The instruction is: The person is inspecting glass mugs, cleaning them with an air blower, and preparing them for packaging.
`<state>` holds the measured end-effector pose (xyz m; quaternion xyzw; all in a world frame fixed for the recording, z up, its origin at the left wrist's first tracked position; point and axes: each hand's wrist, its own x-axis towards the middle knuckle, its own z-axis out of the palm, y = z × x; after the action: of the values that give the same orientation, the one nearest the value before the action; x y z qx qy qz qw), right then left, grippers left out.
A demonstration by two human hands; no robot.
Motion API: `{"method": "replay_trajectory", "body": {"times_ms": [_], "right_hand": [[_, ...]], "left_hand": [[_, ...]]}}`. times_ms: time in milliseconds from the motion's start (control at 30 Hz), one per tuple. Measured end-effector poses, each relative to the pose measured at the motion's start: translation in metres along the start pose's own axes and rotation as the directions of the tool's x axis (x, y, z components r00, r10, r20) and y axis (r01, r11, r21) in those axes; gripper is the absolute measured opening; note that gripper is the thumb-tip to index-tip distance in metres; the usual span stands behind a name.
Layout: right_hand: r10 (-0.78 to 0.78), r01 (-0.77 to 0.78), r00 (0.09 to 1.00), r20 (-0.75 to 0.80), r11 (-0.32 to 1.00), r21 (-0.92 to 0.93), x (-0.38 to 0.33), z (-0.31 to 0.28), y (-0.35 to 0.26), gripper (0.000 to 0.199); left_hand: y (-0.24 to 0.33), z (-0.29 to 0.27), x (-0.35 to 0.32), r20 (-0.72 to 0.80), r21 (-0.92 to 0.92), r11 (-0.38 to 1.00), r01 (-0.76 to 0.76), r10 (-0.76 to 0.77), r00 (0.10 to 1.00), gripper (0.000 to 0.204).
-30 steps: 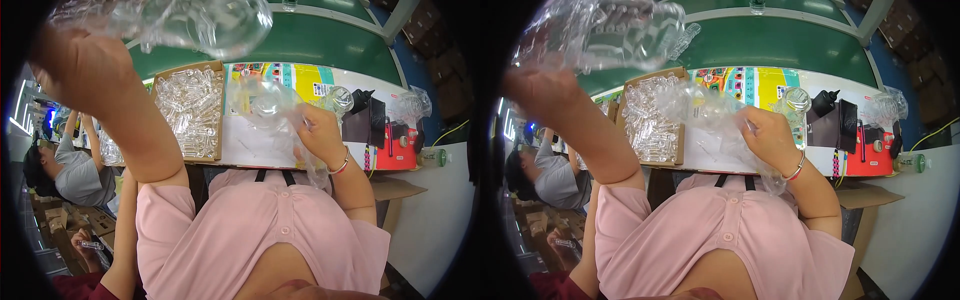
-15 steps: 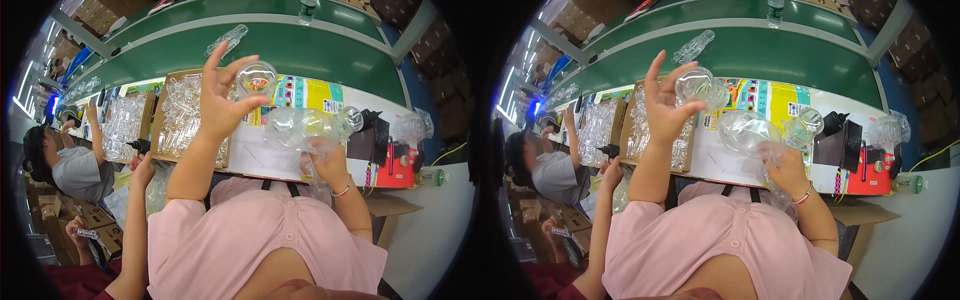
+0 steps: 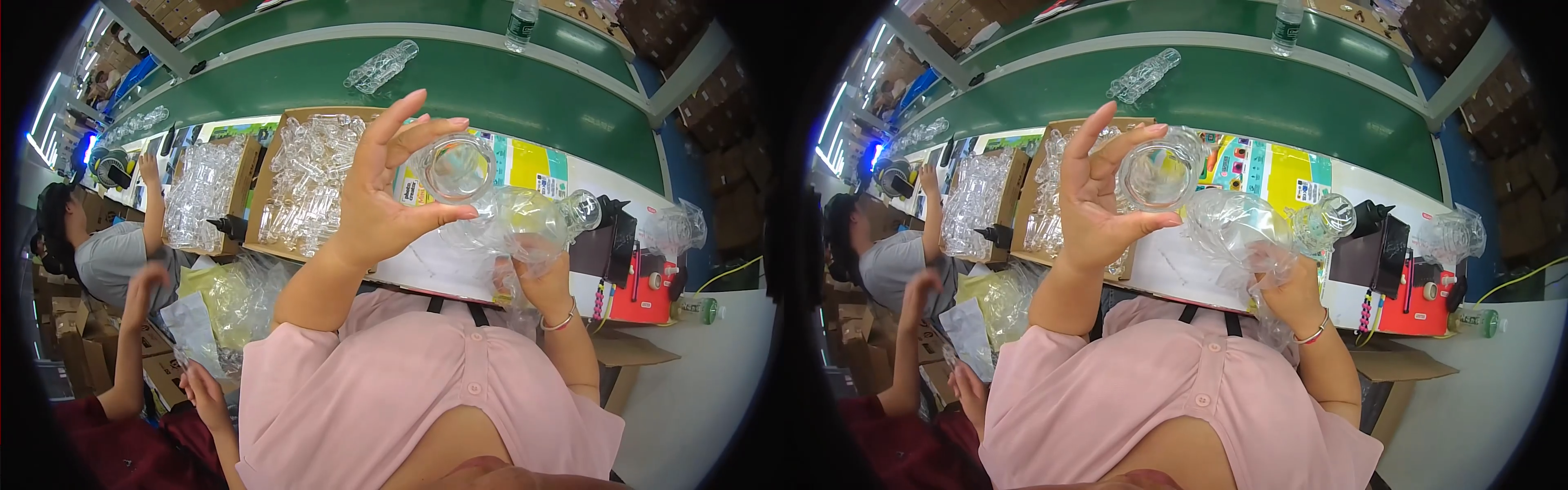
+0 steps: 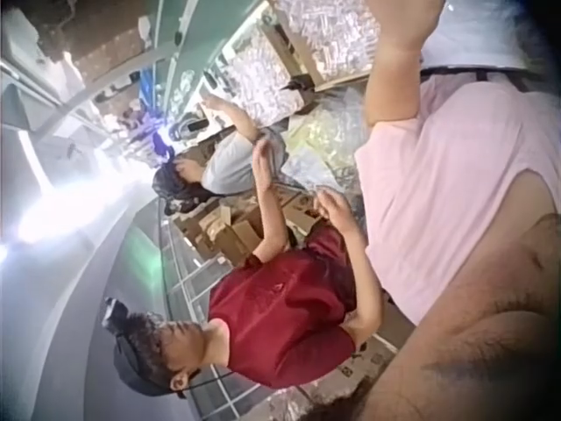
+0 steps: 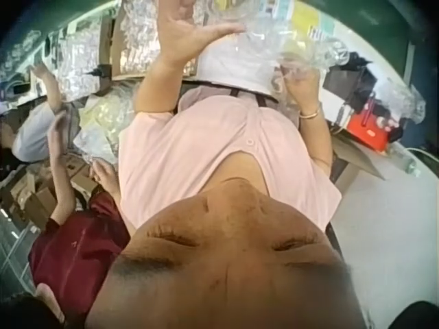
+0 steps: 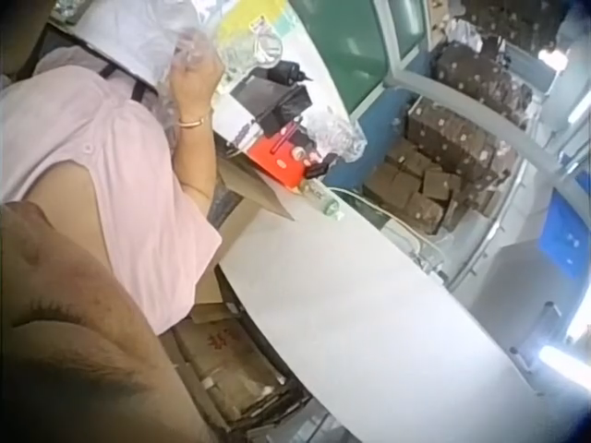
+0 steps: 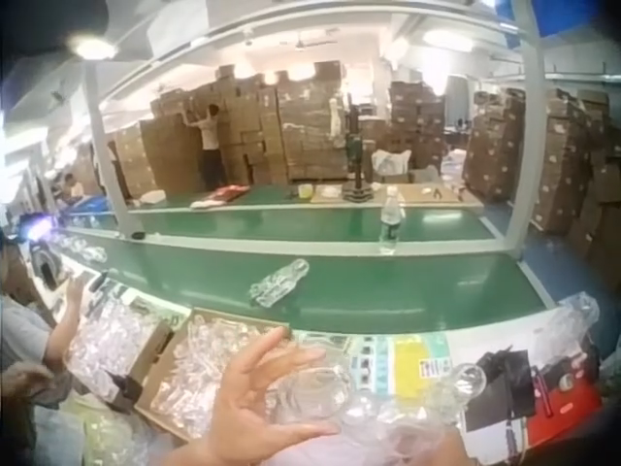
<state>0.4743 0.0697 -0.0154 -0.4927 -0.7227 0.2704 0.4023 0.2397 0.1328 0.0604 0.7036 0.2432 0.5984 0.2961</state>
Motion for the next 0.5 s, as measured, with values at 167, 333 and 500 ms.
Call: {"method": "replay_trajectory", "body": {"times_ms": [167,333,500], "right_hand": [[0.004,-0.004,1.000,0.011,1.000,-0.009,0.0005,-0.0009,-0.0033,0.028],[-0.017,0.017,1.000,-0.001,0.999,-0.040,0.0000,-0.0004,-0.0044,0.028],[0.006,-0.006,1.000,-0.009,1.000,-0.015,-0.0001,-0.0004,-0.0040,0.027]], "left_hand": [[-0.0015,-0.0022,0.0000,0.020,0.066,0.998,0.008,-0.009,1.000,0.094],[-0.0022,-0.0018,-0.0006,-0.011,0.091,0.995,0.040,-0.039,0.999,0.100],[-0.0019,-0.0053,0.0003,-0.019,0.099,0.995,0.014,-0.012,1.000,0.100]]}}
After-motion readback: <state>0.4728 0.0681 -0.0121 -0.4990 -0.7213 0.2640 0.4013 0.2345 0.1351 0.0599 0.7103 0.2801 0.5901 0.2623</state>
